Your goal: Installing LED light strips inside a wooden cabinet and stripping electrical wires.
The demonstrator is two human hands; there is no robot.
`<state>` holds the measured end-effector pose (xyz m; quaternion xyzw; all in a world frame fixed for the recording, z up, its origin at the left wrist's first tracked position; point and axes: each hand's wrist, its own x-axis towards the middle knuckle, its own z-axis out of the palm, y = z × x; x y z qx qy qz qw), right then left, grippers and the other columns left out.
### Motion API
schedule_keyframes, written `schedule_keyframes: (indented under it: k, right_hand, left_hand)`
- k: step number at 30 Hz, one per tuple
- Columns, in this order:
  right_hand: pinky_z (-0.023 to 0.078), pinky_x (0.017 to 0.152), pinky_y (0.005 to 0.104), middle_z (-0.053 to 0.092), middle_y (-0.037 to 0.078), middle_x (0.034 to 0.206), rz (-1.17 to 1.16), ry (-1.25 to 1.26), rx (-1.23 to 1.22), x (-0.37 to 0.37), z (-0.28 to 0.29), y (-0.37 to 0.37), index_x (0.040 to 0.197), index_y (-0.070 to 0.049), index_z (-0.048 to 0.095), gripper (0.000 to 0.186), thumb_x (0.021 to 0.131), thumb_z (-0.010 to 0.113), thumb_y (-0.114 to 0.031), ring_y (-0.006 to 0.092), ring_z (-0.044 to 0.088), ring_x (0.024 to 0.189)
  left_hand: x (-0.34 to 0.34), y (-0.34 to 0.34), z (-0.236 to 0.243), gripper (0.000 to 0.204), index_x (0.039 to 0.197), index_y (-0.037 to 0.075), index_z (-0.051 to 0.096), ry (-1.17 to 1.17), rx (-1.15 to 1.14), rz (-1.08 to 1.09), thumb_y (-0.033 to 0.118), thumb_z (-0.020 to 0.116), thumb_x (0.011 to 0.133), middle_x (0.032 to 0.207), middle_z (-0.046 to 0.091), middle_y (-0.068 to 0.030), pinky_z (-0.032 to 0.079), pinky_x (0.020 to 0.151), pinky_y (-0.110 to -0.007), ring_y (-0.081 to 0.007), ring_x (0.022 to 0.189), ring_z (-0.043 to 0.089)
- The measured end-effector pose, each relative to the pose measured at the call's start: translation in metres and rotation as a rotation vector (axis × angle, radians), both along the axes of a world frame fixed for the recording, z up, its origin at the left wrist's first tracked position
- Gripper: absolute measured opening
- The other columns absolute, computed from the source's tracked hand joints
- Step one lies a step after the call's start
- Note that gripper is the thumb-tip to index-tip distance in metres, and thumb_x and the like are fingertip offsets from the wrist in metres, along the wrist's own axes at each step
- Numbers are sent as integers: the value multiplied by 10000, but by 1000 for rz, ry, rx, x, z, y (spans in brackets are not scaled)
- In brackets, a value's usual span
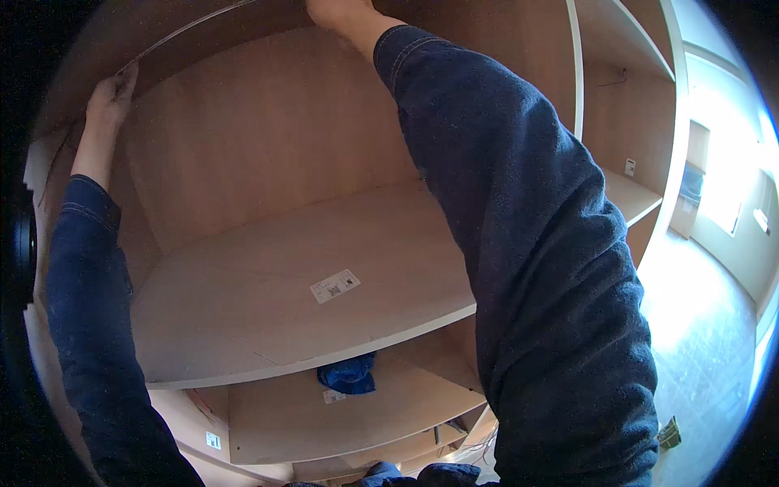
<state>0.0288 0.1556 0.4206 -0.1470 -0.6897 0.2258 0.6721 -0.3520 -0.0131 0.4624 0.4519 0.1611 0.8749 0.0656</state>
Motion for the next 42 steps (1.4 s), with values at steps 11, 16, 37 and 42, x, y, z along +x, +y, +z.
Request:
schedule_keyframes:
  k: [11,16,37,42]
  right_hand:
    - [521,801,342,674,204,1028,-28,-75,33,6,-5,9,1140,99,611,310,936,614,-135,272,655,903]
    - [520,773,324,677,173,988,-65,-84,50,7,2,24,1111,76,623,270,950,615,-140,243,650,863]
    - [483,755,269,661,100,933,149,-116,61,5,11,37,1025,27,649,217,941,639,-172,166,599,839]
    - [478,741,262,657,95,899,156,-103,59,7,7,34,980,18,658,185,938,641,-161,158,596,804]
  left_hand:
    - [65,-13,-36,161,1001,-147,681,177,-229,525,-6,651,929,1085,701,-168,558,952,-286,-217,981,659]
    - [24,0,-26,150,1017,-117,681,181,-110,513,-12,654,914,1000,697,-158,566,894,-285,-231,902,659]
    - [15,-3,-35,493,1327,-37,553,-21,-206,631,3,604,838,1049,661,-211,517,623,-323,-238,855,631]
    - [21,-9,-40,541,1367,-35,510,16,-205,685,9,603,836,1039,655,-208,509,602,-321,-232,838,624]
